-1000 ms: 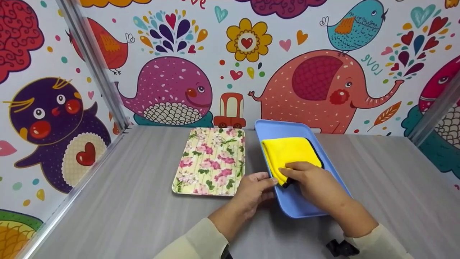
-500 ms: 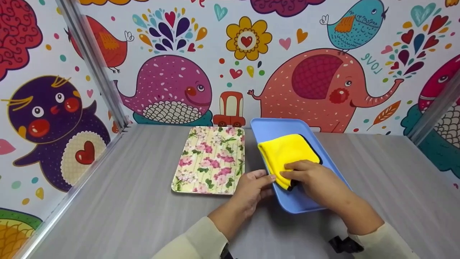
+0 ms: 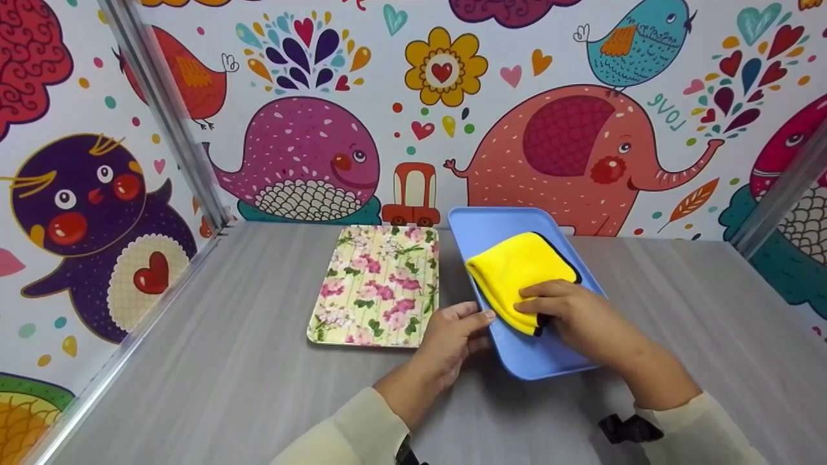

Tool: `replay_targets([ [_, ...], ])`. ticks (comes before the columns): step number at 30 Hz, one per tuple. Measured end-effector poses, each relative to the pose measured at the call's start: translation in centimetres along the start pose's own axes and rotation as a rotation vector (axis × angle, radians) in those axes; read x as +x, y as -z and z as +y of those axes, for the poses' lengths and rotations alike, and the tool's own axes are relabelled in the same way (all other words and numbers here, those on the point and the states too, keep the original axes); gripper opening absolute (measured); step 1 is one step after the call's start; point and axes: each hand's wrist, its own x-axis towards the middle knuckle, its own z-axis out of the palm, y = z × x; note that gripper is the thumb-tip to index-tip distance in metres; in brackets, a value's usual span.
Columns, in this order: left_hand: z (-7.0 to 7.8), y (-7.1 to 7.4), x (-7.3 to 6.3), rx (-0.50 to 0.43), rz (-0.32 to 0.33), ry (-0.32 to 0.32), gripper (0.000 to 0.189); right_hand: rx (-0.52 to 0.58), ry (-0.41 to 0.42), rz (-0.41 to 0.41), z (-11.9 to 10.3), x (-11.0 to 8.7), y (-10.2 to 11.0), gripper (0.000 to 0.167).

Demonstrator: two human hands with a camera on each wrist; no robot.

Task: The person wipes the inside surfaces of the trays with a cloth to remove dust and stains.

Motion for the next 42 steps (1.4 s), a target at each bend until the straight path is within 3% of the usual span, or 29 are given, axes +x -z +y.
replay_targets([
  [13, -0.1, -0.3, -0.2, -0.032, 0.003, -0.01, 0.034, 0.033, -0.045, 0.055, 2.5, -0.4, -0.6, 0.043],
  [23, -0.1, -0.5, -0.2, -0.02, 0.028, -0.015, 0.034, 0.05, -0.186, 0.019, 3.4, -0.7, -0.6, 0.041],
  [32, -0.1, -0.5, -0.3, -0.015, 0.038, -0.022, 0.034, 0.027, -0.23, 0.001, 3.1, -0.5, -0.5, 0.042],
  [42, 0.0, -0.7, -0.3, -0.013, 0.045, -0.021, 0.036, -0.03, -0.333, -0.103, 1.7, -0.3, 0.1, 0.044],
])
